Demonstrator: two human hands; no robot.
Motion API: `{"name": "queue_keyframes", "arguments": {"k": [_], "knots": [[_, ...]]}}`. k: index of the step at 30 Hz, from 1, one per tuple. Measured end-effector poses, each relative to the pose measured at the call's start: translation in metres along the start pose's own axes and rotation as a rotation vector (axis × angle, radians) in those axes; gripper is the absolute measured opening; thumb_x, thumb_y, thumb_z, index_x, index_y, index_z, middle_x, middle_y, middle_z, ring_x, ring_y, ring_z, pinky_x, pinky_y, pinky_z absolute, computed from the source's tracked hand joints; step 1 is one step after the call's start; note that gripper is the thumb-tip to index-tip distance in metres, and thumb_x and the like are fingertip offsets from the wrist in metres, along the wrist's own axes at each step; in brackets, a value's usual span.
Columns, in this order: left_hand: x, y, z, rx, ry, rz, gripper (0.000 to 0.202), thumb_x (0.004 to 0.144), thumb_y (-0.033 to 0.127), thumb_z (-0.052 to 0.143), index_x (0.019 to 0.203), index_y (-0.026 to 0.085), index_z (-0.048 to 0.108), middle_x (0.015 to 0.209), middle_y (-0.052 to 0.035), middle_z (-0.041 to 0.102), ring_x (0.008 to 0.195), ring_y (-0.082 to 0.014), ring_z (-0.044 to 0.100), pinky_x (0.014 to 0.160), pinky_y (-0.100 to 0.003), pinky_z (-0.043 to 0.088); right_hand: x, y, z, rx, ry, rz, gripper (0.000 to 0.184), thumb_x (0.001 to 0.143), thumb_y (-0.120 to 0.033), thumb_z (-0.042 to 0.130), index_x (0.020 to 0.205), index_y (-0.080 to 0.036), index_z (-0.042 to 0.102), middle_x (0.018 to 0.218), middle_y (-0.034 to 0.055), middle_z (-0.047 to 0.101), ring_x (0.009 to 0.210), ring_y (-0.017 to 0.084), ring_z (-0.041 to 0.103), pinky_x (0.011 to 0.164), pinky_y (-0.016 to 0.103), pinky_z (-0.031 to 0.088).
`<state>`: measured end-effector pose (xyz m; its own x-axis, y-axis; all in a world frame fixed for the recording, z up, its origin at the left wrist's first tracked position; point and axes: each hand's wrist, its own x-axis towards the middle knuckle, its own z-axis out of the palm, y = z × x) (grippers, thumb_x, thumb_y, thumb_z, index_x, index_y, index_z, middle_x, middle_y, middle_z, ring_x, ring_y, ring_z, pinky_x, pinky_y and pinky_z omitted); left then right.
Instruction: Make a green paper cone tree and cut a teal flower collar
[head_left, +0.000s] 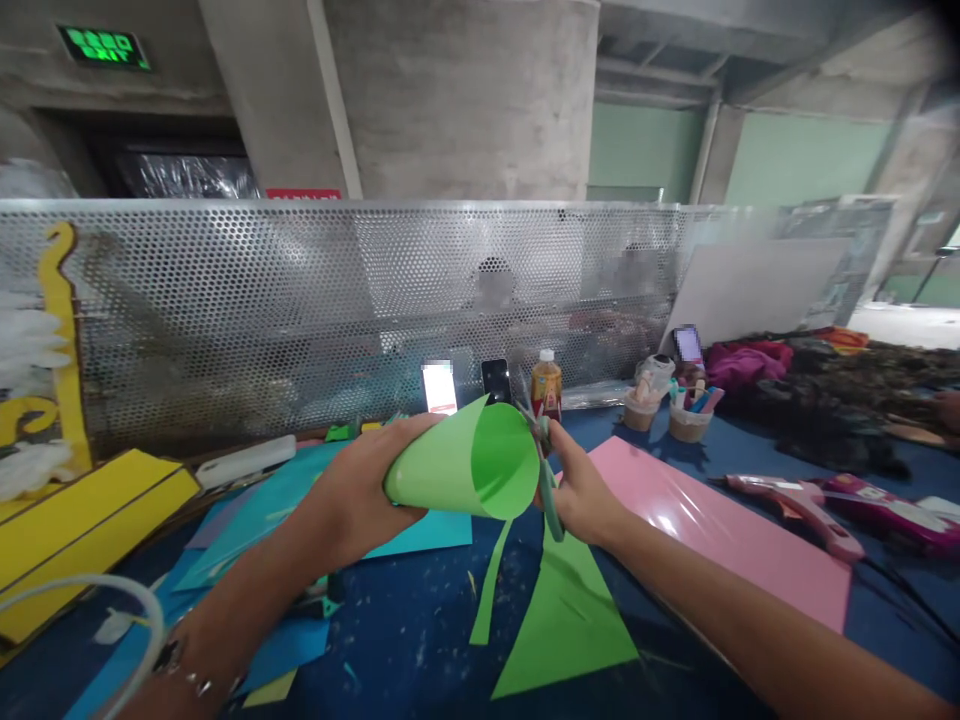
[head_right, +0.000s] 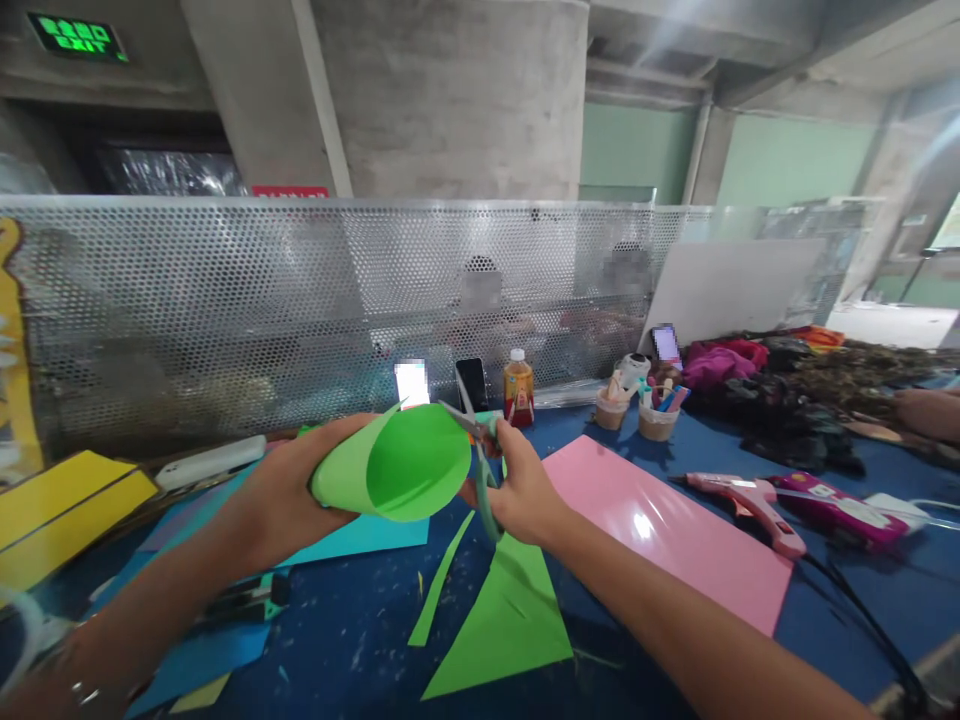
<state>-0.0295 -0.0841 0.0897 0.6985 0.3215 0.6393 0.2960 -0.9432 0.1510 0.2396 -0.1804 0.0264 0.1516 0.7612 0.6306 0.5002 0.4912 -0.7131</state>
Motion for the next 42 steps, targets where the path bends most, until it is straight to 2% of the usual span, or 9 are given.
{"name": "queue_keyframes", "arguments": {"k": [7,11,18,22,26,31,33,38,42], "knots": [[0.0,-0.011,-0.003,0.136,0.062,0.114,0.068,0.08,0.018,0.065,0.144,0.034,0.046,0.132,-0.0042,0.07,0.115,-0.03,0.069,0.095,-0.044,0.054,0.003,0.005,-0.002,-0.29,0.025,-0.036,0.031,0.07,-0.037,0.068,0.087,-0.023,0.046,0.087,0.0027,0.053,0.079,0.022,0.049,0.073,0.036,0.043],[0.0,-0.014,-0.004,0.204,0.121,0.165,0.065,0.082,0.016,0.064,0.143,0.03,0.046,0.132,-0.0065,0.07,0.118,-0.0304,0.067,0.096,-0.044,0.053,0.004,0.004,-0.003,-0.325,0.002,-0.047,0.028,0.073,-0.038,0.064,0.086,-0.023,0.044,0.085,0.0025,0.053,0.077,0.022,0.049,0.07,0.034,0.041],[-0.001,-0.02,-0.001,0.195,0.118,0.214,0.064,0.082,0.017,0.064,0.144,0.029,0.048,0.134,-0.0074,0.07,0.119,-0.0309,0.068,0.097,-0.044,0.054,0.002,0.001,-0.002,-0.438,-0.004,-0.041,0.024,0.072,-0.035,0.063,0.076,-0.024,0.042,0.073,0.0,0.055,0.067,0.018,0.048,0.064,0.03,0.036],[-0.002,-0.024,-0.001,0.133,0.101,0.164,0.065,0.081,0.023,0.069,0.143,0.03,0.05,0.133,-0.0066,0.07,0.116,-0.0324,0.069,0.097,-0.046,0.055,0.004,0.001,-0.004,-0.447,0.021,0.002,0.022,0.077,-0.034,0.063,0.068,-0.022,0.046,0.062,-0.0022,0.054,0.058,0.015,0.048,0.058,0.027,0.033],[-0.003,-0.021,-0.005,0.012,0.028,0.034,0.068,0.08,0.03,0.072,0.144,0.029,0.049,0.135,-0.0087,0.069,0.116,-0.0332,0.07,0.098,-0.046,0.057,0.003,0.002,-0.006,-0.444,0.074,0.018,0.033,0.081,-0.042,0.068,0.061,-0.02,0.053,0.054,-0.0028,0.051,0.053,0.012,0.043,0.053,0.025,0.031],[-0.001,-0.013,-0.011,-0.102,-0.048,-0.085,0.071,0.077,0.029,0.073,0.144,0.026,0.051,0.137,-0.0119,0.068,0.118,-0.0356,0.068,0.098,-0.05,0.057,0.003,0.001,-0.007,-0.28,0.086,0.077,0.034,0.085,-0.051,0.069,0.075,-0.018,0.069,0.062,-0.0004,0.063,0.058,0.014,0.051,0.055,0.026,0.036],[-0.001,-0.01,-0.012,-0.119,-0.057,-0.107,0.074,0.075,0.026,0.073,0.145,0.027,0.051,0.138,-0.012,0.068,0.119,-0.0367,0.068,0.097,-0.051,0.057,0.004,-0.001,-0.008,-0.274,0.055,0.068,0.035,0.087,-0.053,0.067,0.079,-0.019,0.067,0.066,0.0,0.064,0.062,0.016,0.054,0.059,0.027,0.039],[0.0,-0.007,-0.015,-0.135,-0.077,-0.13,0.077,0.074,0.027,0.074,0.147,0.028,0.051,0.141,-0.0106,0.066,0.121,-0.0375,0.067,0.098,-0.05,0.058,0.005,-0.005,-0.008,-0.46,-0.03,-0.073,0.037,0.087,-0.057,0.065,0.086,-0.021,0.054,0.084,0.0031,0.064,0.077,0.022,0.055,0.072,0.034,0.04],[0.002,-0.01,-0.016,-0.08,-0.057,-0.105,0.072,0.077,0.028,0.071,0.145,0.028,0.05,0.145,-0.0112,0.063,0.126,-0.0374,0.063,0.102,-0.052,0.055,0.005,-0.002,-0.007,-0.504,-0.117,-0.024,0.039,0.088,-0.057,0.062,0.083,-0.023,0.045,0.082,0.0007,0.057,0.074,0.02,0.051,0.07,0.033,0.036]]}}
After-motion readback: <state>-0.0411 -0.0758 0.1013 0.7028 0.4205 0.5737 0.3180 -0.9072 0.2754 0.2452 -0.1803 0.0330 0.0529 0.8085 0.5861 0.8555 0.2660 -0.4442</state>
